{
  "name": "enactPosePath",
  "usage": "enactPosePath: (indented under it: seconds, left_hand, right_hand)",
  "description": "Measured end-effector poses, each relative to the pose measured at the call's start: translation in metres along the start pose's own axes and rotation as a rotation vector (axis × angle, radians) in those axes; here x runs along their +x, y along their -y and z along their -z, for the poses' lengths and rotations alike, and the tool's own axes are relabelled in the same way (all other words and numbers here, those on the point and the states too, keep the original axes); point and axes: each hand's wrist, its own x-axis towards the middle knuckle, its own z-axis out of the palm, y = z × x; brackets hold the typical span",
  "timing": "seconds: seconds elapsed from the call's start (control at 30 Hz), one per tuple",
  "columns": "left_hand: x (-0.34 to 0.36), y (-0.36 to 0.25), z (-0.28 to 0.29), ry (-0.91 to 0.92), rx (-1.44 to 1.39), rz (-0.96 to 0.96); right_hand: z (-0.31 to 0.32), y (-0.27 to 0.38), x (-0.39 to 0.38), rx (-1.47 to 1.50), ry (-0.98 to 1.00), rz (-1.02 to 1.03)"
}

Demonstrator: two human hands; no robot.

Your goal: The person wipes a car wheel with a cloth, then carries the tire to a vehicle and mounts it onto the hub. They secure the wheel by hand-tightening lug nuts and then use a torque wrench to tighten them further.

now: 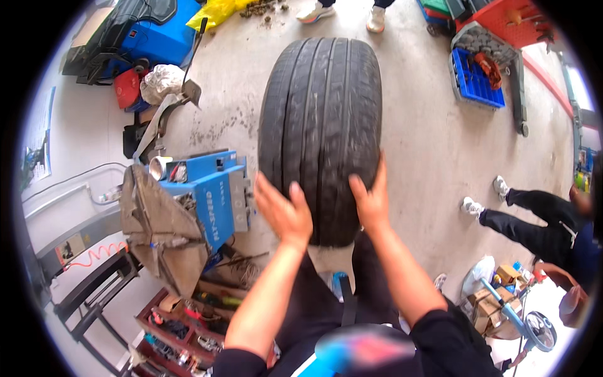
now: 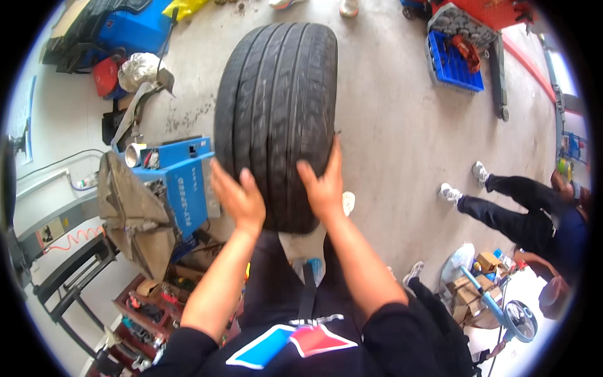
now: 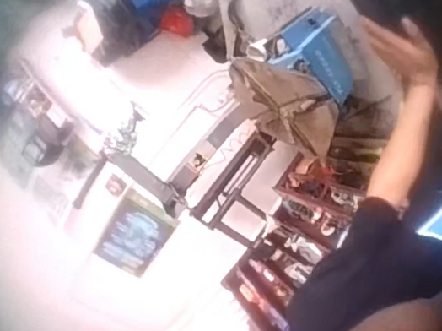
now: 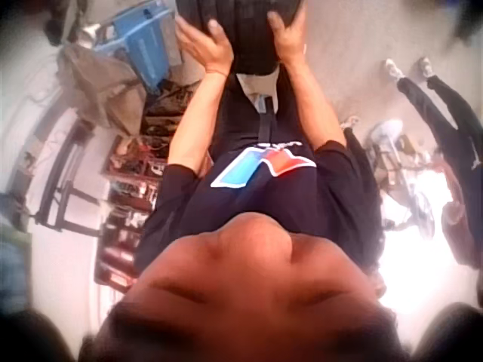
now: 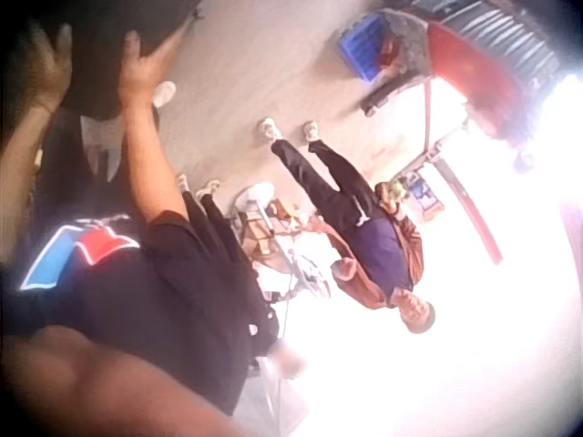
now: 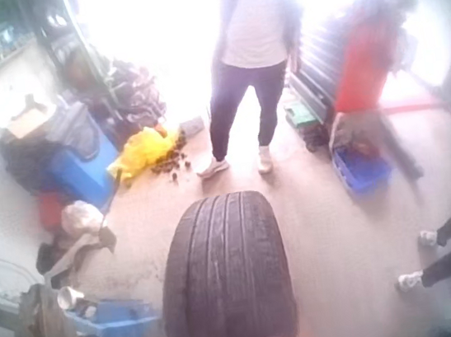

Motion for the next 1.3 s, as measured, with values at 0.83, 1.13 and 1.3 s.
enactPosePath:
  seconds: [0.83, 1.13, 1.3]
  left_hand:
    - [0.177, -0.075, -0.101, 0.106, 0.025, 0.136]
    - [0.339, -0.109, -0.147, 0.370, -0.737, 0.280]
    - [0.302, -0.088, -0.139, 0.607, -0.584, 0.105]
  right_hand:
    - [0.031, 0.020, 0.143, -0.179, 0.016, -0.052]
    - [0.003, 0.022, 0.228, -0.364, -0.345, 0.025]
    - [0.006, 0.056, 0.329, -0.445, -0.415, -0.083]
